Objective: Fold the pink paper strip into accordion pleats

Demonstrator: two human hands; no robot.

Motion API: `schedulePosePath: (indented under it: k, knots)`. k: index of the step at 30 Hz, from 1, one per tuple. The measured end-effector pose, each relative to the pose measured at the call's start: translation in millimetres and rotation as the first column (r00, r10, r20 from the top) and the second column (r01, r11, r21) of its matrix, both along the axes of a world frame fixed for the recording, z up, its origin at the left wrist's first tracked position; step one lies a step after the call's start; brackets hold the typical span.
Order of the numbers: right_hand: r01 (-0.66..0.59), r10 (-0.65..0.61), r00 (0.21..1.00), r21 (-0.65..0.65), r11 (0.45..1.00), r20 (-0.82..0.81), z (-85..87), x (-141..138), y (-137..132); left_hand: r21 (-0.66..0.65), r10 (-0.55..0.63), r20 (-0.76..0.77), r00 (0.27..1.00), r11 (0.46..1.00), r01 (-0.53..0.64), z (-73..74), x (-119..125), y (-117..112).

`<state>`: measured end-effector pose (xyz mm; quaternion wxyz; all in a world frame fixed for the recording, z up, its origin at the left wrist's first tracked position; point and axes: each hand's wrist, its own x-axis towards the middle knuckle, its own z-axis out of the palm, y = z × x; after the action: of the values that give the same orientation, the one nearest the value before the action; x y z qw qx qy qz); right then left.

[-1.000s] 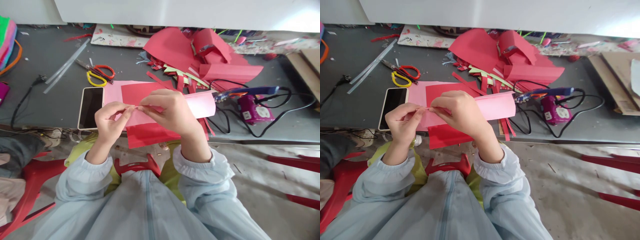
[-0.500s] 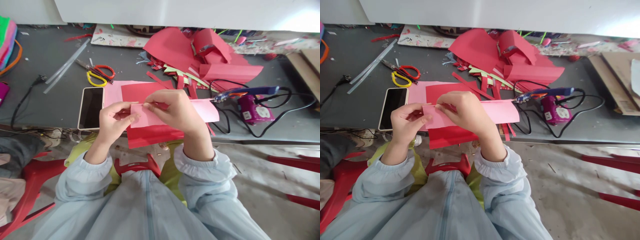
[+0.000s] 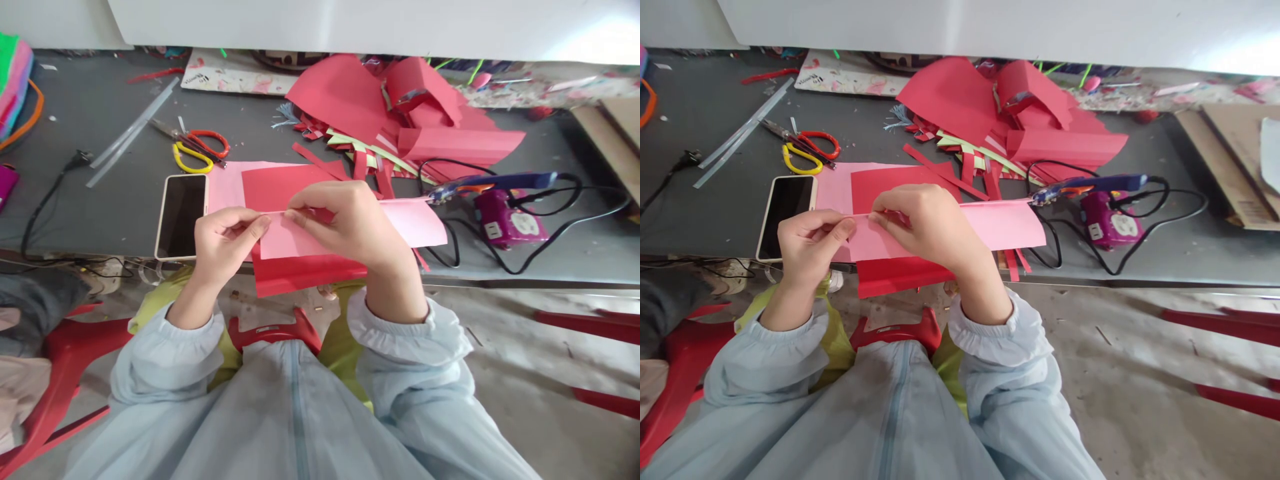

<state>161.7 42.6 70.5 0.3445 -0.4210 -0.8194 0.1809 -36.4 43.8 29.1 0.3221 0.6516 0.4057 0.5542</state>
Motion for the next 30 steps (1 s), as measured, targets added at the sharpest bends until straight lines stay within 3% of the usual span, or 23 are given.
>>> schedulePosePath:
  k: [3, 7, 13, 22, 30]
  knots:
    - [-0.015, 0.014, 0.998, 0.024, 1.0, 0.054, 0.0, -4.4, -1.5, 0.009, -0.032, -0.013, 0.999, 0.999, 0.032, 1.8, 0.7, -0.1]
    - [-0.039, 0.035, 0.993, 0.031, 0.999, 0.109, 0.7, -6.1, -1.6, 0.057, 0.017, -0.084, 0.996, 0.998, -0.012, 2.6, -1.7, -0.1]
    - [0.042, -0.044, 0.997, 0.028, 0.999, 0.064, 2.6, 5.7, 0.4, 0.161, 0.072, -0.094, 0.993, 0.985, -0.056, 0.3, -10.8, 4.5]
    - [0.002, -0.015, 0.988, 0.083, 0.997, 0.156, -1.5, 0.6, -0.6, 0.132, -0.037, -0.287, 0.957, 0.988, 0.077, 7.0, -13.3, 4.5]
    - [-0.02, 0.012, 0.988, 0.05, 0.999, 0.155, -2.2, 0.3, 1.0, 0.197, 0.021, -0.357, 0.934, 0.979, 0.053, 8.9, -13.5, 3.3]
